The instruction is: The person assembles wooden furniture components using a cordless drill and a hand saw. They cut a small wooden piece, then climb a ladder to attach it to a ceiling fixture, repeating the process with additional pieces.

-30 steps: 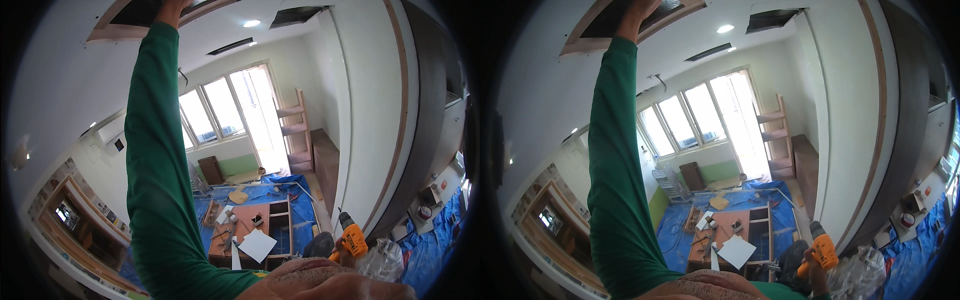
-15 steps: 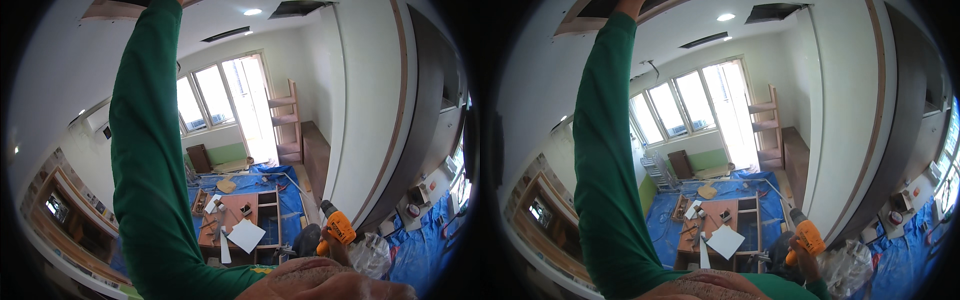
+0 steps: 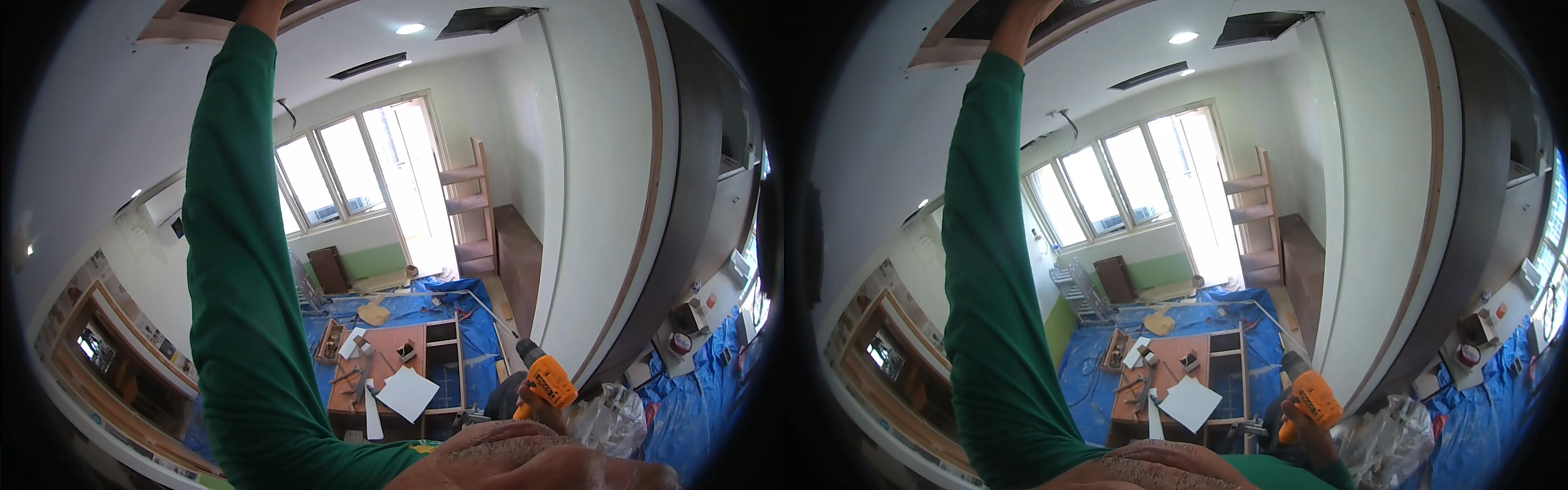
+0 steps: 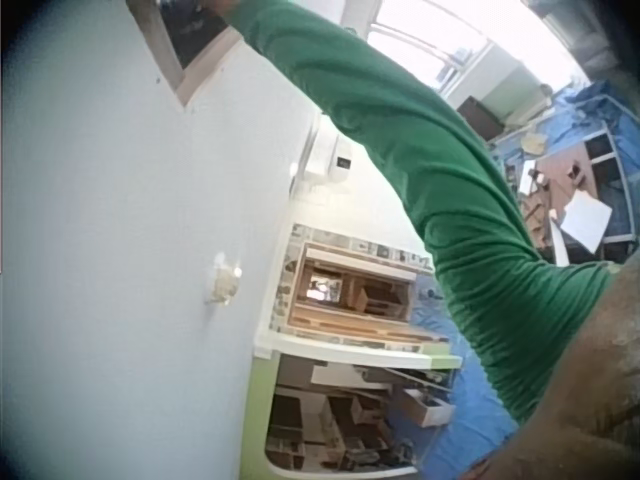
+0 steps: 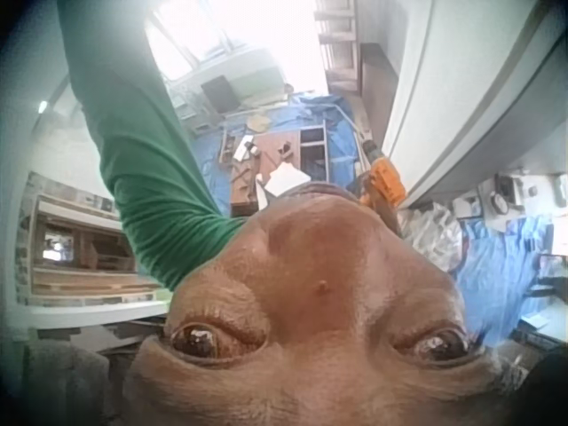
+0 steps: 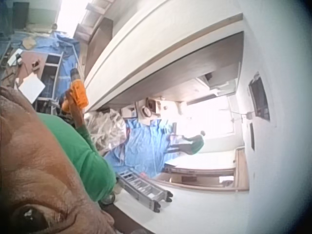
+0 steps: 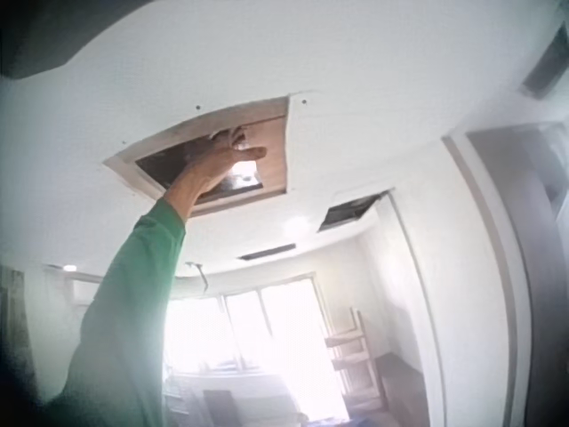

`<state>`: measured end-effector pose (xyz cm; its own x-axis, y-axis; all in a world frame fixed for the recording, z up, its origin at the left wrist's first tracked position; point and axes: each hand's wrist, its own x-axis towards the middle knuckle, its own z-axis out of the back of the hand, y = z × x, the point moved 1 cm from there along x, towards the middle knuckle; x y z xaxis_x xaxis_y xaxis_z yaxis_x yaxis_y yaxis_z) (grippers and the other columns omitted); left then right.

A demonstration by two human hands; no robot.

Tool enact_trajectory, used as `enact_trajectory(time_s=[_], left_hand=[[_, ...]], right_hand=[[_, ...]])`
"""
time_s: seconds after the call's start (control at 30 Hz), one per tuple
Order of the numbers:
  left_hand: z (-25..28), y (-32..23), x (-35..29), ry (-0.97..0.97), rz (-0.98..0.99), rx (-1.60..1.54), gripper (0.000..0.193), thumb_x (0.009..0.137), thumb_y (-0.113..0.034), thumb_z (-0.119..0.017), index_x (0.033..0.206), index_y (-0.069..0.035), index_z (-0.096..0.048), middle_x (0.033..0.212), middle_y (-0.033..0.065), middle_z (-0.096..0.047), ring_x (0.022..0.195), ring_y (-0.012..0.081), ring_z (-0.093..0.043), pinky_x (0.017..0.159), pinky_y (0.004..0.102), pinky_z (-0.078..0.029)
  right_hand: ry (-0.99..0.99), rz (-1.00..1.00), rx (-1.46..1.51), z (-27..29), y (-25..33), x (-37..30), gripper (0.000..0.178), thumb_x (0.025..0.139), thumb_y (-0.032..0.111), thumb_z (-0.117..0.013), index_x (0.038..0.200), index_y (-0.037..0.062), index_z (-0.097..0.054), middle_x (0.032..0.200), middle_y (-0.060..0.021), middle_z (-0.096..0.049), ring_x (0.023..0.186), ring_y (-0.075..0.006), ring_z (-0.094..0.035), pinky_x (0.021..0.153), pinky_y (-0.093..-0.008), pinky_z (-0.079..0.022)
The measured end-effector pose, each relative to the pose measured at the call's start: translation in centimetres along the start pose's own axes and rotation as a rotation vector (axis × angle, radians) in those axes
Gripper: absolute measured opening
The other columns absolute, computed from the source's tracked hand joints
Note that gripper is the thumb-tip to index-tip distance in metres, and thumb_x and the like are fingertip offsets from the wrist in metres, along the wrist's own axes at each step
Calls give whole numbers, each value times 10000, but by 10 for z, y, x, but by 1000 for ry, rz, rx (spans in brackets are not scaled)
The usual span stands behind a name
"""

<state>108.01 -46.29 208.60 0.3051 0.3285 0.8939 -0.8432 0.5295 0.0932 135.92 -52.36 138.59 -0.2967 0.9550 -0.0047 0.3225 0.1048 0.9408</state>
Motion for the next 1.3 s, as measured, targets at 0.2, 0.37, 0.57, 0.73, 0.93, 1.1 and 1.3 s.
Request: enact_trajectory(time_s=[0.2,0.37,0.57,0.73,0.93,1.1,1.3], left_hand=[[-17,38,-59,-90,-48,-293,1066,898,-460,-813,1674,-96,-179,1708,245,-232,1563,451,-269,1291,523,-234],[-195,155,-473,637,441,-195,529,931,-294,-753,1376,-76,-567,1287,145,-619,1177,291,-600,1016,439,-473],[-253,-110,-1034,1974,1438,-901,317,915,-239,-732,1188,-79,-760,1026,102,-774,889,201,-727,781,395,-583],[-234,-259,-1085,1301,1308,-1105,371,947,-311,-746,1257,-107,-744,1053,73,-778,900,196,-717,804,371,-592],[-253,-331,-1124,-147,2337,-1487,310,1020,-252,-654,1195,-12,-740,1118,128,-775,929,191,-719,876,374,-584],[-247,-338,-1089,-150,2204,-1440,246,993,-132,-611,1164,12,-715,1049,182,-768,963,274,-720,915,412,-569],[-263,-352,-1091,488,1105,-899,403,959,-97,-524,1332,-7,-649,1249,229,-692,1169,338,-621,1084,410,-448]], right_hand=[[-63,-5,35,9,-3,-8,231,983,158,-762,1141,76,-614,921,-1,-624,794,-111,-628,753,-289,-537],[-147,-16,44,24,-9,-19,233,985,150,-758,1147,72,-609,924,-4,-620,794,-112,-623,752,-289,-537],[-64,-66,80,14,-10,-4,236,988,140,-754,1155,68,-604,928,-6,-616,793,-113,-618,750,-290,-537],[8,-110,15,-2,-5,15,294,994,117,-738,1231,58,-574,986,-31,-583,794,-122,-581,771,-307,-529],[172,-164,-54,-48,-9,35,303,999,157,-748,1226,48,-579,983,-43,-590,815,-136,-605,786,-316,-545],[230,-235,-44,-70,-9,36,286,994,149,-748,1200,40,-584,923,-35,-588,795,-139,-606,771,-313,-549],[301,-280,-146,-80,-2,41,245,979,116,-745,1164,49,-601,897,-26,-605,792,-143,-633,751,-314,-551]])
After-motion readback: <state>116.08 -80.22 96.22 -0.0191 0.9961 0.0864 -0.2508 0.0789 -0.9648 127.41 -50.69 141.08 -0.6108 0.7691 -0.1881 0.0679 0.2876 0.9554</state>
